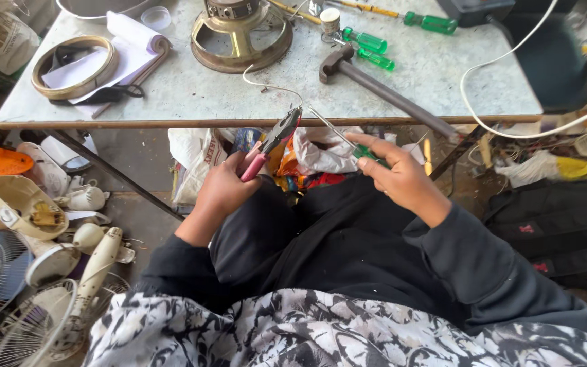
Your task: The person uses a hammer and pliers to work on electrical components, including a speaker and wires, by hammering at a connection and then stripping or crimping wires with pliers.
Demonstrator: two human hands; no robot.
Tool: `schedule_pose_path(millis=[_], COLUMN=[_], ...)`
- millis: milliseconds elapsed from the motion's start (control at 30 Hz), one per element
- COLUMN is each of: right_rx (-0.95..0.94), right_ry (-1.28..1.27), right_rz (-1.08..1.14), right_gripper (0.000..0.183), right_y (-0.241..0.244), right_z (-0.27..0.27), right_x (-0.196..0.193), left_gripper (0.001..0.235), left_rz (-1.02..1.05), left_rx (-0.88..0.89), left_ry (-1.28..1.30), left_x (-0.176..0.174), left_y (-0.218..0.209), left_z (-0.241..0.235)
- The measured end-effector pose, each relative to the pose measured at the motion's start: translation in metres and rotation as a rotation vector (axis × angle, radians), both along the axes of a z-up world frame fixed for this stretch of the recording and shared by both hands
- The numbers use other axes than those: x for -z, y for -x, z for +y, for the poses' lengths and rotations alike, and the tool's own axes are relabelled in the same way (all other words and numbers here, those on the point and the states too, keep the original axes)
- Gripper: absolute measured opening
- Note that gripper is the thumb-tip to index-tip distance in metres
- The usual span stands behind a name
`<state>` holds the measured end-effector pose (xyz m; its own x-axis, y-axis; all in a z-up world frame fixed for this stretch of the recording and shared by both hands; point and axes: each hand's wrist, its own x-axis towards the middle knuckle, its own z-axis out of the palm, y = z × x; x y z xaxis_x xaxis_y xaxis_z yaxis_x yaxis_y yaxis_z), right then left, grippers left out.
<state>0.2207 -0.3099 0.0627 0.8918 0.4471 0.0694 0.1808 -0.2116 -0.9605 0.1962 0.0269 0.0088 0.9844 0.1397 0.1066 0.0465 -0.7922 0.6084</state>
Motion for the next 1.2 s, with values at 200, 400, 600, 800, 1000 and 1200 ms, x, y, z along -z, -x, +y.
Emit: schedule_pose_path(millis=[200, 400, 600, 800, 1000, 1200], right_rx=[-0.082, -0.097, -0.044, -0.048, -0.039, -0.014], right_ry=[-0.031, -0.035, 0.015, -0.037, 0.007, 0.028], right_rz=[0.126, 0.186, 0.184, 0.251, 0.256, 0.249], right_gripper=[0.051, 0.051, 0.051, 0.053, 0.052, 0.052], right_y=[-0.008, -0.008, -0.007, -0.005, -0.004, -0.003], right_z=[-0.003, -0.004, -0.005, -0.007, -0.009, -0.006], right_x=[-0.008, -0.012, -0.018, -0.018, -0.020, -0.021], left_gripper=[0.040, 0.038, 0.040, 0.039, 0.046, 0.048], left_rz=[0.060, 0.033, -0.022, -0.083, -0.080, -0.103], left_rx=[-0.008, 0.006, 0.029, 0.048, 0.040, 0.056], left_ry=[-0.001, -0.010, -0.058, -0.056, -0.034, -0.054], left_x=[-0.012, -0.015, -0.015, -0.012, -0.014, -0.014], left_y=[0.004, 0.007, 0.005, 0.005, 0.005, 0.005], left_z=[-0.002, -0.001, 0.000, 0.001, 0.000, 0.001])
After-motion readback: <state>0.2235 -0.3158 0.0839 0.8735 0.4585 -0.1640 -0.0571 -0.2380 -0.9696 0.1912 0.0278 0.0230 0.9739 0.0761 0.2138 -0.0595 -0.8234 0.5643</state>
